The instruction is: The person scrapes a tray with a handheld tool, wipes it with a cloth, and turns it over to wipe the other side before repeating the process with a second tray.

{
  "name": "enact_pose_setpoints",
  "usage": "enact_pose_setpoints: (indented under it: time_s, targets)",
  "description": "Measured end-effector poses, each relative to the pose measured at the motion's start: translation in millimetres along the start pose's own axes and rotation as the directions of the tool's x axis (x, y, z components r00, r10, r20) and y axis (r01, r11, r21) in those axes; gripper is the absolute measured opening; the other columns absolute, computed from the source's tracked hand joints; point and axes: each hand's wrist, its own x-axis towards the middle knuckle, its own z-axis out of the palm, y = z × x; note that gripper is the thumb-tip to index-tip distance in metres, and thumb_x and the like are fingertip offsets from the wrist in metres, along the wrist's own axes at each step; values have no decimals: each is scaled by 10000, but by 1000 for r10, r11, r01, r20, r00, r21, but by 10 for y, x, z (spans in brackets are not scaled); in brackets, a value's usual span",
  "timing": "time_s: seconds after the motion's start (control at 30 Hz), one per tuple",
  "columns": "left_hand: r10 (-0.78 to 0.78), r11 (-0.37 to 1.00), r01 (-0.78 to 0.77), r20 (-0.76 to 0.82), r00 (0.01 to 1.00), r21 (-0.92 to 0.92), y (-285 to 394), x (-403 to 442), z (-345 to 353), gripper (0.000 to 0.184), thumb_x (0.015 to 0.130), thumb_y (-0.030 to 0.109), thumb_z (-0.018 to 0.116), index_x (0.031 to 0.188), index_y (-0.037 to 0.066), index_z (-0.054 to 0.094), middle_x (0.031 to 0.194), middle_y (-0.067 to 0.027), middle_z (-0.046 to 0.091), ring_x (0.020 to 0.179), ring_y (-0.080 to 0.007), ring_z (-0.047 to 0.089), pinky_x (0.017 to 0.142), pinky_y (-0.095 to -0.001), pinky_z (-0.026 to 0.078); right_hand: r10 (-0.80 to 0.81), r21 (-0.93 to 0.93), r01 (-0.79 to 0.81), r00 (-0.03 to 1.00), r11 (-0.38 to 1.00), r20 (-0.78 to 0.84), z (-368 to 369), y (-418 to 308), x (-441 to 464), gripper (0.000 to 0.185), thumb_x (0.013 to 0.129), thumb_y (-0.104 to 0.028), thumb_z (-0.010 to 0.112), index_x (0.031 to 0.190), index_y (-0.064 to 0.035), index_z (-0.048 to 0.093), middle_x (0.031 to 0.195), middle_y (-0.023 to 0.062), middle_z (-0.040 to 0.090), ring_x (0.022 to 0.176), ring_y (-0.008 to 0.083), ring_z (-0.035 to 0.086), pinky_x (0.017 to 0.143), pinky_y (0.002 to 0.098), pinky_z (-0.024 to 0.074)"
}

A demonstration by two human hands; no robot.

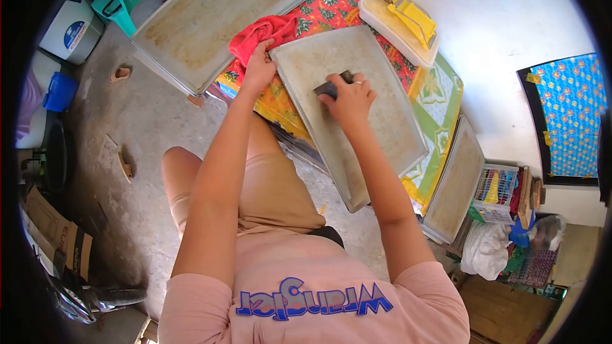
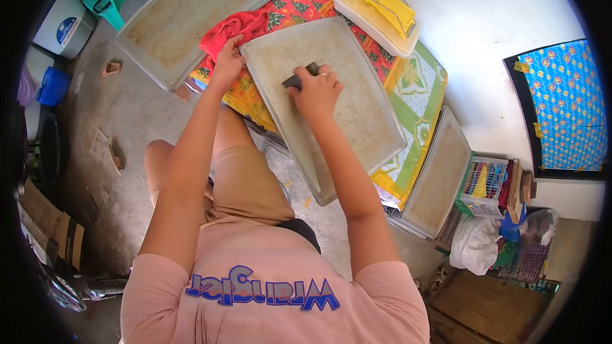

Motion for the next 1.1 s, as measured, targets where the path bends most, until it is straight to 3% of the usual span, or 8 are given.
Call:
enact_pose_setpoints:
  time_s: [0.07,0.17,0.33,0.47,0.6,0.87,0.97,1.1]
  targets:
    - [-23,1000,23,7,1000,2,52,-30,-3,628,764,-100,540,1376,34,484,802,-11,509,660,-104,497,585,-261,442,-116,12,117,993,993,-32,26,-85,-35,388,675,-323,825,1035,-303,682,1049,111,555,984,310,503,794,448,353]
    - [-93,996,94,62,994,-7,177,-73,-14,641,811,-138,524,1422,21,412,945,-52,603,806,-110,582,733,-232,487,-24,2,24,997,1000,-71,42,29,59,385,668,-324,825,1025,-305,682,1053,108,553,984,312,506,797,453,358]
    - [-60,996,55,61,996,72,203,-112,-39,643,810,-136,525,1423,26,412,945,-57,605,798,-111,580,722,-239,492,-68,6,68,996,998,53,6,-35,-44,420,669,-341,824,1059,-315,670,1063,111,548,1007,326,504,806,461,362]
    - [-13,1000,13,8,1000,-21,34,-21,4,630,770,-111,538,1379,32,469,783,-4,500,660,-89,501,535,-253,442,44,10,-43,998,999,-34,89,96,72,434,673,-357,828,1076,-312,673,1098,126,547,1021,322,506,838,461,362]
    - [-67,996,69,33,997,-57,154,-81,-5,640,775,-117,543,1392,27,453,791,-6,516,655,-81,497,581,-239,443,219,-9,-222,965,975,-142,222,213,335,434,667,-345,831,1067,-284,676,1116,136,559,1038,320,508,841,460,361]
    - [-44,997,46,35,998,-67,102,-72,-7,633,796,-117,548,1404,18,438,815,-9,545,641,-74,502,556,-232,440,67,83,-66,998,994,-8,202,-331,487,446,670,-335,830,1083,-267,674,1152,165,560,1090,346,509,884,484,369]
    - [-50,994,52,31,998,-93,180,-105,18,625,801,-113,545,1402,20,438,803,-12,540,626,-74,500,538,-236,437,175,50,-172,983,984,-60,321,-52,666,461,680,-355,822,1106,-267,673,1199,176,553,1120,365,507,899,508,377]
    - [-55,996,56,29,998,-63,181,-98,9,614,806,-110,543,1398,16,438,808,-16,546,620,-75,502,516,-243,435,466,5,-467,881,884,-75,315,643,827,469,695,-418,806,1121,-281,662,1235,176,534,1158,375,489,941,518,366]
